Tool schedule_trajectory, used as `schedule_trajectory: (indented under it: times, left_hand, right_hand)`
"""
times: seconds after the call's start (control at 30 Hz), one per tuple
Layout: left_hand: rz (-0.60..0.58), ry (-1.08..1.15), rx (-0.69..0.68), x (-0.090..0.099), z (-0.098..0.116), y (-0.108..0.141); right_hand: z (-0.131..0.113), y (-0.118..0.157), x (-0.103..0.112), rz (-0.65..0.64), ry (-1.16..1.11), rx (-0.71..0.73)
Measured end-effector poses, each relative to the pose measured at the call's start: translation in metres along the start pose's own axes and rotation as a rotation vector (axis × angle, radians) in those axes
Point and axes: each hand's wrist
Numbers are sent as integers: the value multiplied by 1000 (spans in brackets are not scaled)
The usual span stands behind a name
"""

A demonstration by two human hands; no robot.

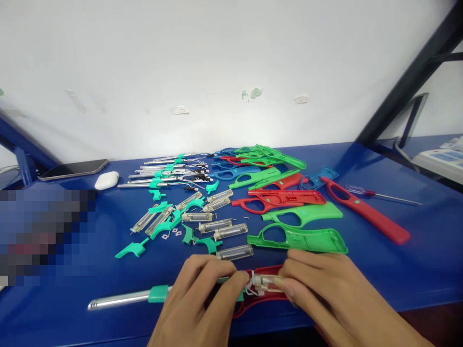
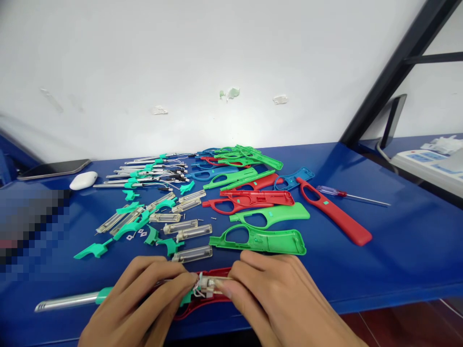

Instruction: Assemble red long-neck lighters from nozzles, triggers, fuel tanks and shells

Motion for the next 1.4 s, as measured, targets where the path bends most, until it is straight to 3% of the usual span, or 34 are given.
schedule_trajectory:
  times: [0.2,0.63,0.87,1.0,1.07,1.2,1.3,1.4]
  left_hand:
    - [8,-16,6,0,2,4]
    - [35,-68,-7,6,1,3]
    - [45,-90,-34,4,3,2]
    - [30,-106,-35,7,0,3]
    - [28,-115,-41,9,0,4]
    - [44,-119,-36,10,2,4]
    - [113,-117,10,10,5,2]
    - [94,-120,43,13,5,0]
  right_hand:
    - [3,6,-3,-16,1,1]
    - [-13,-16,19,109,63,124]
    - [-13,-14,16,156,132,179]
    - [-9,-4,10,286,75,48]
    - [-7,-1,10,273,22,4]
    - [-3,-8,13,208,-70,78]
    - [-2,-14,14,222,-95,53]
    - [-1,-14,12,233,-96,24]
Point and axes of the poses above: each hand's wrist, its own y-axis away from the middle knuckle, its own x-axis out of the back of the hand, z = x × y, and after that the axes turned 1 degree about -x, right-handed
